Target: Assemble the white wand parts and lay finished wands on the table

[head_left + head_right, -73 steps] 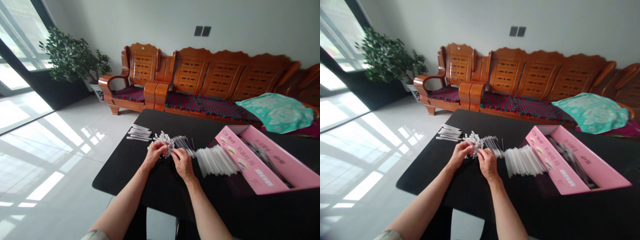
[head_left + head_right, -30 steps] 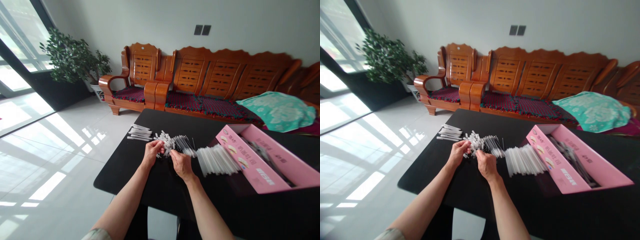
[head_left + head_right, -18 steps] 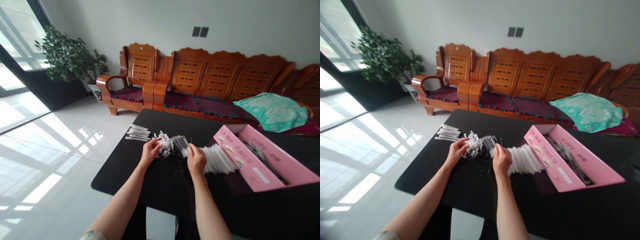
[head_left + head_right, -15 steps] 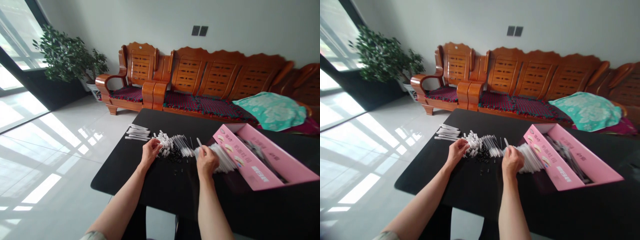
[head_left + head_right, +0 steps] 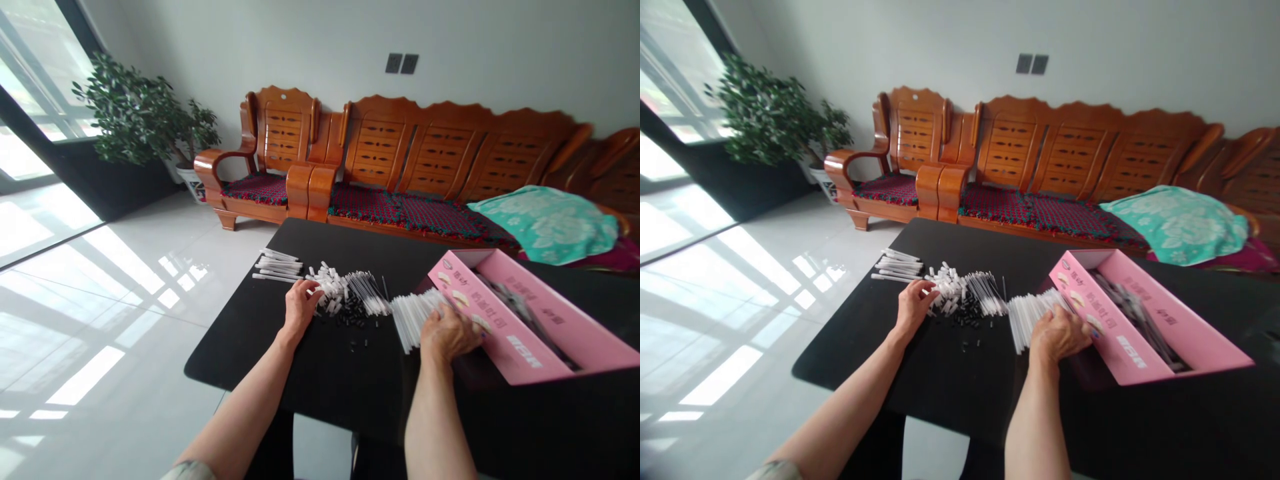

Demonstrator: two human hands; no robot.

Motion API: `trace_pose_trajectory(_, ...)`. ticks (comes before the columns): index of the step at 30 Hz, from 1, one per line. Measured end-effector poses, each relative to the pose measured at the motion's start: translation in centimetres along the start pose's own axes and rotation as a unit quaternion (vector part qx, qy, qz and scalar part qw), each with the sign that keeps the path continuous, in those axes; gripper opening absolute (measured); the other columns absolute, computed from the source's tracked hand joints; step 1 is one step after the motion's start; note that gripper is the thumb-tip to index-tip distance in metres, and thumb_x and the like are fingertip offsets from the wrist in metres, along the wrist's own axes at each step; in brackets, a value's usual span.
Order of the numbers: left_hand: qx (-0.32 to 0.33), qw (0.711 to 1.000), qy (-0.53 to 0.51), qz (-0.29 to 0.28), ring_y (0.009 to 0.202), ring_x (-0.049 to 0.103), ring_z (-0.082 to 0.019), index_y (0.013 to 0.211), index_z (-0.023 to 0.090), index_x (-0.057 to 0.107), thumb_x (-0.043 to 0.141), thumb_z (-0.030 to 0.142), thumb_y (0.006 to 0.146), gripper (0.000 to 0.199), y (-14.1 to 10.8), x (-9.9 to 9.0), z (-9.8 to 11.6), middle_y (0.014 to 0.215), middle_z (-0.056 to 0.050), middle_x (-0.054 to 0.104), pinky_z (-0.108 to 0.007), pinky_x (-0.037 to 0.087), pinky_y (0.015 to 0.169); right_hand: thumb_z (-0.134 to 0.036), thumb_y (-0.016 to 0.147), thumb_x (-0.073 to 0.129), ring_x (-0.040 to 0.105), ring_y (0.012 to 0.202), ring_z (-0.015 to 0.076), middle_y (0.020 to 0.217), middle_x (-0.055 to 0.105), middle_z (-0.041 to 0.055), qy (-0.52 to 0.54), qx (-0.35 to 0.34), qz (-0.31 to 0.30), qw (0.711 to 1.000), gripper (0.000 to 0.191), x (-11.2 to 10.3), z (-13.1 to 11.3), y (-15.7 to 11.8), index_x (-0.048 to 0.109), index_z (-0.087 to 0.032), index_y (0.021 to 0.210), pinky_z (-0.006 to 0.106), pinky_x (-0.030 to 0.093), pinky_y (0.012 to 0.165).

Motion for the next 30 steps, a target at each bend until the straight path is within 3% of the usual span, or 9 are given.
trace_pose_trajectory(7,-0.002,0.998,0.052,0.046,0.062,0.057,-0.014,0.087,0.021,0.073,0.067,0.025,0.081,0.008,0.5,-1.1,-0.6,0.082,-0.002,0.065,-0.027,0.046,0.067,-0.022,0.078,0.055,0.053,0.085,0.0314,0.079,0.066,0.0140,0.045,-0.022,0.006,0.999,0.020,-0.8,-2.5,-0.1,0.073,-0.017,0.085,0.043,0.033,0.074)
trace_pose_trajectory(12,-0.013,0.979,0.153,0.138,0.091,0.062,-0.024,0.096,0.021,0.073,0.051,0.018,0.089,0.023,1.4,-3.5,-2.3,0.096,-0.009,0.068,-0.035,0.045,0.084,-0.020,0.085,0.051,0.057,0.084,0.0276,0.080,0.067,0.0118,0.095,-0.061,-0.011,0.994,0.020,-0.7,-4.8,-0.8,0.070,-0.017,0.084,0.039,0.036,0.075)
trace_pose_trajectory(17,-0.036,0.959,0.271,0.077,0.104,0.056,-0.031,0.099,0.023,0.074,0.054,0.011,0.085,0.027,1.5,-3.5,-3.5,0.109,-0.009,0.070,-0.042,0.039,0.089,-0.020,0.087,0.048,0.056,0.082,0.0268,0.079,0.066,0.0119,0.118,-0.062,-0.024,0.991,0.020,-0.6,-5.3,-1.1,0.068,-0.016,0.085,0.038,0.035,0.076)
trace_pose_trajectory(21,-0.033,0.941,0.331,0.067,0.102,0.054,-0.031,0.098,0.025,0.075,0.058,0.014,0.083,0.025,1.2,-3.4,-3.5,0.105,-0.009,0.069,-0.044,0.035,0.089,-0.020,0.086,0.048,0.055,0.082,0.0271,0.080,0.066,0.0124,0.124,-0.056,-0.045,0.990,0.020,-0.3,-5.2,-1.2,0.067,-0.016,0.086,0.038,0.035,0.076)
trace_pose_trajectory(27,-0.022,0.937,0.344,0.059,0.100,0.054,-0.031,0.084,0.024,0.074,0.065,0.022,0.082,0.009,1.4,-4.0,-3.7,0.099,-0.009,0.068,-0.044,0.034,0.091,-0.020,0.088,0.050,0.057,0.084,0.0271,0.083,0.069,0.0129,0.136,-0.069,-0.043,0.987,0.019,-0.3,-5.3,-1.3,0.068,-0.015,0.088,0.039,0.039,0.080)
trace_pose_trajectory(30,0.010,0.942,0.326,0.078,0.095,0.056,-0.029,0.084,0.023,0.070,0.062,0.024,0.087,0.009,1.4,-4.0,-2.6,0.092,-0.007,0.069,-0.046,0.033,0.097,-0.024,0.092,0.050,0.058,0.082,0.0255,0.083,0.069,0.0120,0.189,-0.097,-0.045,0.976,0.020,-1.0,-6.7,-1.6,0.068,-0.015,0.091,0.039,0.041,0.083)
Point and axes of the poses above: each hand's wrist, its own y-axis towards the middle knuckle, its own x-axis out of the palm, z = x × y, the point moved 4 cm from there along y, towards the middle knuckle
